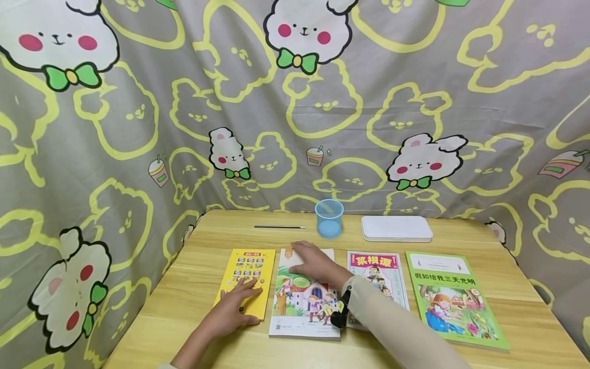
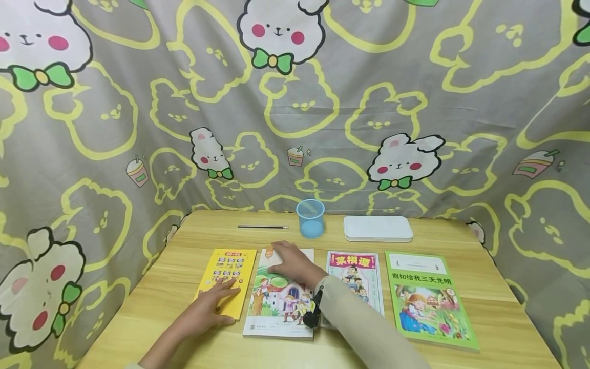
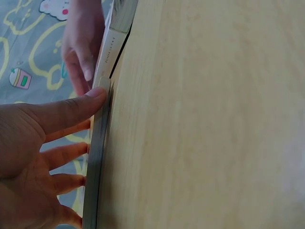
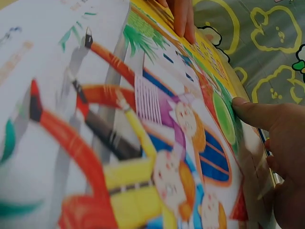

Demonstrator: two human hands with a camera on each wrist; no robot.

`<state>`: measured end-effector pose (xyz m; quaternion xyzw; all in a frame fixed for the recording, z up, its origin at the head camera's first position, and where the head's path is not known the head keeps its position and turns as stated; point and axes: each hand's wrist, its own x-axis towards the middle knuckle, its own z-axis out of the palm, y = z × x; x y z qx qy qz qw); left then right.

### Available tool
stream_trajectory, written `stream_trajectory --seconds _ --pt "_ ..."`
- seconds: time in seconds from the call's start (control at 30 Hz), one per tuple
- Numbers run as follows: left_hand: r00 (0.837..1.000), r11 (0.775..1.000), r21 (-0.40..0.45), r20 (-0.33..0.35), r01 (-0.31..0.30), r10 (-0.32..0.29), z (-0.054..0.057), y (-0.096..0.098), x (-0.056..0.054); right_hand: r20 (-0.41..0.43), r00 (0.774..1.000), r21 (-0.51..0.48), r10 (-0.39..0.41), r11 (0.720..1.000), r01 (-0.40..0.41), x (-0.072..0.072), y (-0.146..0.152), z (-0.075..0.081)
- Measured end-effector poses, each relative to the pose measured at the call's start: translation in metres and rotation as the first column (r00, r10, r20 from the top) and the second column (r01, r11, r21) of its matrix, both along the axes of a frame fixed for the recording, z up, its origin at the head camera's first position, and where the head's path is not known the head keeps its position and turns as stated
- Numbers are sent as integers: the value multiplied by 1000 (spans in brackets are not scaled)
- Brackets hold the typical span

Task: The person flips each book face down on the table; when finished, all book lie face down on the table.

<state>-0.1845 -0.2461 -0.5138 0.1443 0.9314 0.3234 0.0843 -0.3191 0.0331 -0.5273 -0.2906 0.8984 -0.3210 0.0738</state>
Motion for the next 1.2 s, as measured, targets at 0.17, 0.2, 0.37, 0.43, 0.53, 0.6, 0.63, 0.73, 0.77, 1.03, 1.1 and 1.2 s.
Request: stream_trajectory --seconds 0.17,0.2,0.37,0.43,0.53,0.6,0.63,0.73,0.77,1.03,1.1,1.2 --pt "1000 1000 0 -1 1 -1 0 0 0 -28 1000 44 -7 999 8 -1 13 -2" --pt "1000 1000 -2 -1 0 0 0 0 0 -35 999 44 -5 999 7 -2 16 -2" --pt "1000 1000 -4 -2 -3 3 1 0 1 -68 998 32 -3 999 5 0 29 0" --pt "1000 1000 -1 -1 -4 4 1 0 0 -76 997 31 -7 999 9 1 34 0" --pt "1000 1000 0 1 -3 3 1 0 0 -77 997 36 -15 999 18 0 42 -2" --pt "1000 1000 0 2 -3 3 1 0 0 -75 997 30 -18 999 20 0 47 -3" --pt "1000 1000 -2 1 -3 3 1 1 1 -73 997 33 -20 999 22 0 50 -3" --pt "1000 1000 -4 0 -4 4 2 1 1 -60 998 14 -26 1000 27 2 57 -4" --pt "1000 1000 -4 0 -4 4 2 1 1 -54 998 12 -29 999 30 2 59 -4" --pt "1000 1000 -6 1 -8 8 3 1 1 -41 997 2 -61 998 61 5 74 -6" --pt "1000 1000 -6 1 -7 7 3 1 1 -22 998 -15 -67 998 66 6 77 -5" --pt "1000 1000 -7 -1 -7 7 2 1 1 7 997 -36 -73 997 74 7 83 -5"
